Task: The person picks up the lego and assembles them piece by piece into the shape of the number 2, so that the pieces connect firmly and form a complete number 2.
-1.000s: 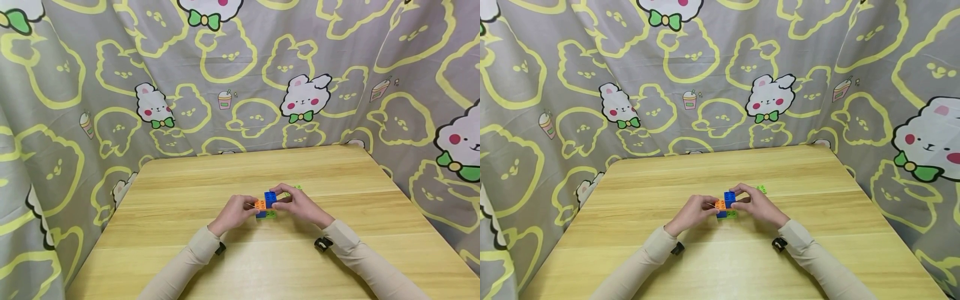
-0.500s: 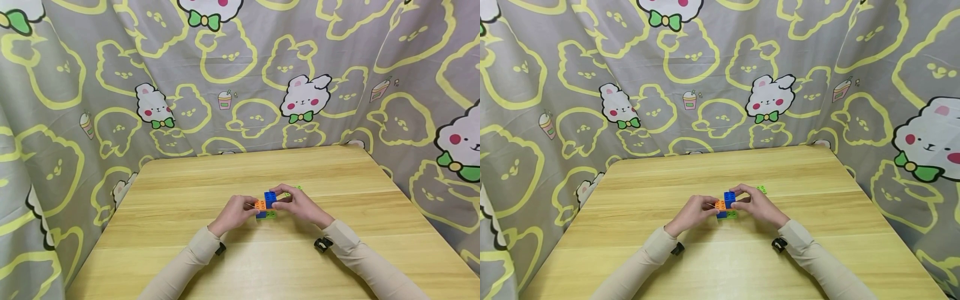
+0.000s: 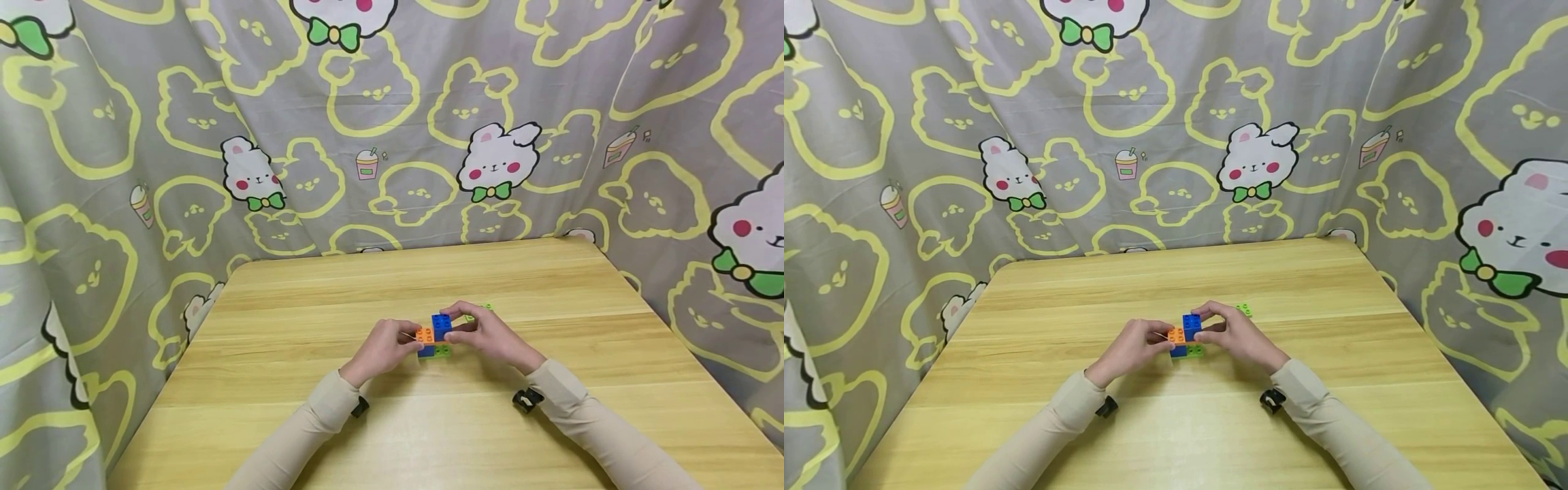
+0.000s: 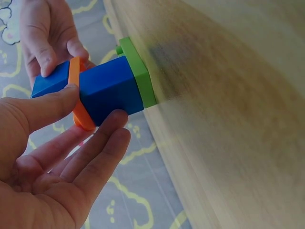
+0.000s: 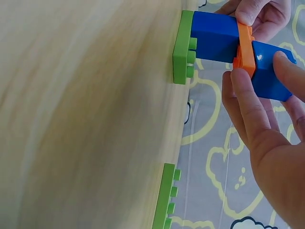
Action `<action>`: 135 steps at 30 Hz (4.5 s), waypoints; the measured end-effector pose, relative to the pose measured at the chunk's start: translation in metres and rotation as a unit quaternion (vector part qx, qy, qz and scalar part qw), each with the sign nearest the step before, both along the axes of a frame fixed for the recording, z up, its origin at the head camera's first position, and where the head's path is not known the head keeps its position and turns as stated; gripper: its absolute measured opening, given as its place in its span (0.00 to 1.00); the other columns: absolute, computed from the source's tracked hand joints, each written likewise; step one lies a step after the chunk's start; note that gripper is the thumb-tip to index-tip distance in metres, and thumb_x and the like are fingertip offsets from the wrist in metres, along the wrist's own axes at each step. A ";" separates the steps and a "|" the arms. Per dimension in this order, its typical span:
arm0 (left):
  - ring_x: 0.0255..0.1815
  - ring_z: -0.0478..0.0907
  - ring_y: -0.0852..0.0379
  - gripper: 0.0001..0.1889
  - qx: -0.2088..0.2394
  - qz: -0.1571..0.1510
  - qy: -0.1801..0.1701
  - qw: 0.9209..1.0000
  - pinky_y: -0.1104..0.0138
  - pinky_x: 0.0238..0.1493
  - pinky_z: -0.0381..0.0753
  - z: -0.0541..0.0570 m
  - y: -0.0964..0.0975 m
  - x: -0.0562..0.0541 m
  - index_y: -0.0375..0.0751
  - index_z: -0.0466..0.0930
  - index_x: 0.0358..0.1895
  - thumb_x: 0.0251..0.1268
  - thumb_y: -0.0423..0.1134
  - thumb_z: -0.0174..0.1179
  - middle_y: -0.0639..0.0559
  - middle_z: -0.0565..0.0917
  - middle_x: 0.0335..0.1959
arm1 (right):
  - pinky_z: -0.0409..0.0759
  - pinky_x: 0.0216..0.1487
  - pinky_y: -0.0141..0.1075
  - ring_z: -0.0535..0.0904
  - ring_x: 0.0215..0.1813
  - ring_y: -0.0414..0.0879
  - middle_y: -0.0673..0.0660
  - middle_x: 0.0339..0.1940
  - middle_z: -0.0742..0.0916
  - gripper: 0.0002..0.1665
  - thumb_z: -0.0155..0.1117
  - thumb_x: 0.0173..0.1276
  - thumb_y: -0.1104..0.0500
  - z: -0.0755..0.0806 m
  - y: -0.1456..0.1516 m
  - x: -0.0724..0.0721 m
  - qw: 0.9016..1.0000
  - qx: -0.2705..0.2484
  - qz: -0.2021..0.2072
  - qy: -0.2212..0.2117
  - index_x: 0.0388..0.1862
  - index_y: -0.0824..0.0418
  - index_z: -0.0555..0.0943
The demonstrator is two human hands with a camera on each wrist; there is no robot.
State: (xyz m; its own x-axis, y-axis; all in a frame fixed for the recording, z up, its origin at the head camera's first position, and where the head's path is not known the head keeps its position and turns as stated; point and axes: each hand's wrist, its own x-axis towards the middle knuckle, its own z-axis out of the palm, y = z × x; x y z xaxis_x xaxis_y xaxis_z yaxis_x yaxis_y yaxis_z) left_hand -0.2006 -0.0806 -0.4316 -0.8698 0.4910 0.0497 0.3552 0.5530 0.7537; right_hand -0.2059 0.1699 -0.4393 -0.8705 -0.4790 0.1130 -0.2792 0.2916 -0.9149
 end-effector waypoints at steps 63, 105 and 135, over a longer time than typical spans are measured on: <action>0.44 0.88 0.53 0.19 -0.013 0.001 -0.005 1.000 0.67 0.45 0.87 -0.001 -0.001 -0.001 0.29 0.82 0.59 0.69 0.35 0.67 0.39 0.88 0.51 | 0.85 0.50 0.34 0.85 0.57 0.54 0.65 0.60 0.84 0.30 0.73 0.69 0.54 0.015 0.031 -0.014 0.996 0.058 -0.065 0.030 0.68 0.57 0.78; 0.44 0.88 0.52 0.19 -0.010 -0.002 -0.003 1.000 0.67 0.45 0.87 0.001 -0.001 0.001 0.29 0.82 0.60 0.70 0.34 0.66 0.39 0.88 0.51 | 0.84 0.48 0.38 0.83 0.57 0.61 0.70 0.63 0.81 0.31 0.72 0.69 0.60 -0.014 0.090 -0.049 0.984 0.159 -0.081 0.027 0.68 0.67 0.76; 0.45 0.88 0.52 0.19 -0.004 0.004 -0.011 1.000 0.65 0.47 0.87 0.000 -0.002 0.002 0.30 0.82 0.60 0.70 0.35 0.67 0.40 0.88 0.52 | 0.83 0.48 0.41 0.86 0.45 0.47 0.66 0.55 0.87 0.27 0.76 0.63 0.64 -0.021 0.079 -0.074 0.967 0.241 -0.028 0.077 0.60 0.69 0.82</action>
